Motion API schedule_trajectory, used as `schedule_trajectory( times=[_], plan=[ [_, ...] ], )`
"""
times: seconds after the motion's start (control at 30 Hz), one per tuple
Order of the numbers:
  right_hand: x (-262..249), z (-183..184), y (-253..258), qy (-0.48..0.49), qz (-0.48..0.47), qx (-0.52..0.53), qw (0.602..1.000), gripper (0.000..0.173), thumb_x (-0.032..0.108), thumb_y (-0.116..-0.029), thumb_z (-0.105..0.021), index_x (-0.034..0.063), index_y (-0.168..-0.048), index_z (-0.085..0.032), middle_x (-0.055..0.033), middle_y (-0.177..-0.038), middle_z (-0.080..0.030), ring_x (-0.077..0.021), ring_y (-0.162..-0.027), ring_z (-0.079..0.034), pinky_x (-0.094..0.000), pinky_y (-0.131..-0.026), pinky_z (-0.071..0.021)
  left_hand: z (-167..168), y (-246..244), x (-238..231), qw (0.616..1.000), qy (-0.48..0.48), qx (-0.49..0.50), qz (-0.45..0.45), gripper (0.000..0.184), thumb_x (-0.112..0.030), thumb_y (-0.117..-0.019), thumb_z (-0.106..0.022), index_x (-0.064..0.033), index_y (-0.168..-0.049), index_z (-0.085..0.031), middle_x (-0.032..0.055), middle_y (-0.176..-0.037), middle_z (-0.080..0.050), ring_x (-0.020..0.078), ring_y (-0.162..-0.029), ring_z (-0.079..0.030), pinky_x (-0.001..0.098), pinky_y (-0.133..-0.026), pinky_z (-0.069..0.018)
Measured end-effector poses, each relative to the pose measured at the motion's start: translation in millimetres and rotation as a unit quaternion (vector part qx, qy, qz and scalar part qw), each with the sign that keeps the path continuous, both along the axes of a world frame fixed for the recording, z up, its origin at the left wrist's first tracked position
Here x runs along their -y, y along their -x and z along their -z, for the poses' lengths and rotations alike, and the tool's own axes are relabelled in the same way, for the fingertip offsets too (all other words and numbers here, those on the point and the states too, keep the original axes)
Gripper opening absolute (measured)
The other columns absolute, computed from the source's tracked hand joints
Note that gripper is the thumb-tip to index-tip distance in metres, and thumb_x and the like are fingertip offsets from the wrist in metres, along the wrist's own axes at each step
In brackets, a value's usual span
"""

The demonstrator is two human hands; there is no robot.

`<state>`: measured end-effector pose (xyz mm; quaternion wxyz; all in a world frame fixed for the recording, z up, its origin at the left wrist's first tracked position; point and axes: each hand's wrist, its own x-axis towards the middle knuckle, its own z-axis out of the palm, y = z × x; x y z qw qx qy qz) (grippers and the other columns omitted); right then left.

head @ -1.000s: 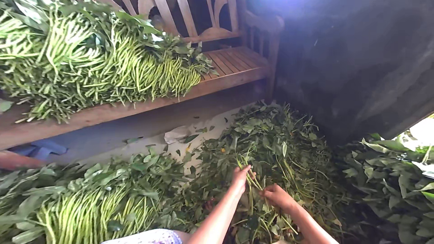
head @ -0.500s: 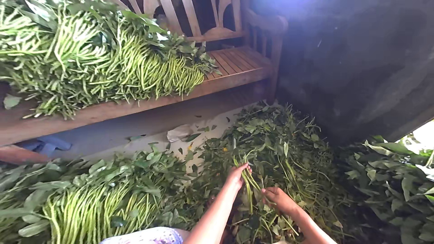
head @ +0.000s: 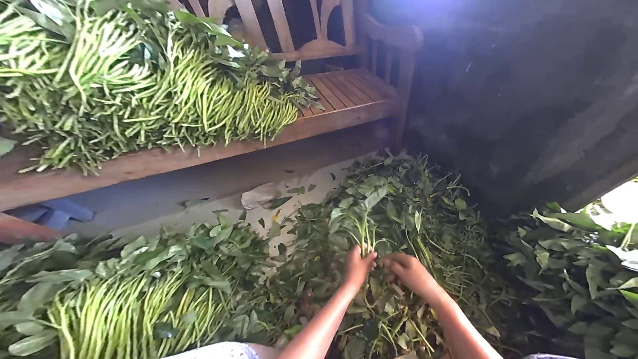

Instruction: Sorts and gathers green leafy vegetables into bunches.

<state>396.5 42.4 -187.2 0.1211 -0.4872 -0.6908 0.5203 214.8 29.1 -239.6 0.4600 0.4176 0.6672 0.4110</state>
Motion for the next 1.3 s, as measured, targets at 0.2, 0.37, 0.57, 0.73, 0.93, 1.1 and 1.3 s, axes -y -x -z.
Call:
schedule_trajectory(
  times=[0.2, 0.37, 0.57, 0.73, 0.93, 1.1, 1.3],
  plan=[
    [-19.9, 26.3, -3.8, 0.023, 0.218, -0.019, 0.976, 0.038, 0.021, -0.111, -0.041, -0.0025, -0.135, -0.059, -0.0214, -0.121, -0.067, -0.0289, -0.106, -0.07, -0.0457, -0.096, -0.0567, -11.2, -13.8, 14.5, 0.977, 0.04, -0.013, 0.209, 0.041, -0.018, -0.0969, -0.07, 0.0032, -0.13, -0.058, 0.0153, -0.112, -0.069, 0.0199, -0.09, -0.072, 0.037, -0.084, -0.0614],
    [-8.8, 49.1, 5.1, 0.032, 0.162, -0.074, 0.984, 0.037, 0.017, -0.1095, -0.041, -0.0018, -0.135, -0.06, -0.0205, -0.126, -0.066, -0.0271, -0.113, -0.067, -0.0448, -0.1, -0.0536, -8.6, -8.2, 16.8, 0.939, 0.171, 0.075, 0.288, 0.028, -0.013, -0.1022, -0.06, 0.0011, -0.126, -0.058, 0.0083, -0.095, -0.072, 0.018, -0.08, -0.072, 0.0363, -0.079, -0.0615],
    [-33.7, 81.7, -74.0, -0.043, 0.218, 0.179, 0.958, 0.034, 0.019, -0.1024, -0.056, 0.0007, -0.129, -0.065, -0.0223, -0.128, -0.066, -0.0371, -0.121, -0.064, -0.0553, -0.106, -0.049, -29.5, 35.5, -6.8, 0.969, 0.095, 0.218, 0.066, 0.017, -0.01, -0.1056, -0.053, 0.0001, -0.117, -0.061, 0.0062, -0.082, -0.067, 0.0147, -0.068, -0.065, 0.029, -0.066, -0.0574],
    [-23.7, 108.5, -72.8, -0.021, 0.166, 0.265, 0.95, 0.034, 0.018, -0.1013, -0.056, 0.0024, -0.13, -0.064, -0.0224, -0.131, -0.064, -0.0383, -0.12, -0.064, -0.0559, -0.102, -0.0516, -20.9, 46.1, -23.4, 0.941, 0.023, 0.301, -0.151, 0.017, -0.01, -0.1057, -0.053, 0.0003, -0.117, -0.06, 0.011, -0.082, -0.065, 0.0185, -0.066, -0.066, 0.032, -0.063, -0.059],
    [-18.4, 126.1, -73.2, -0.035, 0.146, 0.343, 0.927, 0.037, 0.02, -0.1021, -0.057, 0.0057, -0.136, -0.064, -0.0207, -0.15, -0.052, -0.0411, -0.13, -0.058, -0.0578, -0.103, -0.051, -15.0, 30.5, -13.5, 0.929, 0.074, 0.319, -0.176, 0.016, -0.008, -0.1043, -0.055, 0.0009, -0.116, -0.059, 0.0103, -0.081, -0.063, 0.018, -0.066, -0.065, 0.0308, -0.063, -0.0584],
    [-34.0, 98.8, -91.5, -0.1, 0.198, 0.176, 0.959, 0.03, 0.023, -0.1004, -0.063, 0.0043, -0.121, -0.072, -0.0202, -0.13, -0.065, -0.0349, -0.12, -0.063, -0.0516, -0.105, -0.0503, -21.4, 38.2, -12.5, 0.916, 0.067, 0.354, -0.178, 0.016, -0.01, -0.1039, -0.056, 0.0002, -0.116, -0.059, 0.0103, -0.084, -0.064, 0.0179, -0.067, -0.065, 0.0307, -0.062, -0.0587],
    [-32.4, 58.3, -91.3, -0.015, 0.237, -0.063, 0.969, 0.026, 0.018, -0.1004, -0.063, 0.0008, -0.119, -0.068, -0.0123, -0.102, -0.07, -0.0169, -0.081, -0.067, -0.0368, -0.077, -0.0574, -27.7, 27.9, -18.8, 0.908, 0.089, 0.373, -0.17, 0.013, -0.008, -0.103, -0.055, 0.0013, -0.111, -0.06, 0.0106, -0.083, -0.064, 0.0175, -0.064, -0.064, 0.0294, -0.06, -0.058]
  ],
)
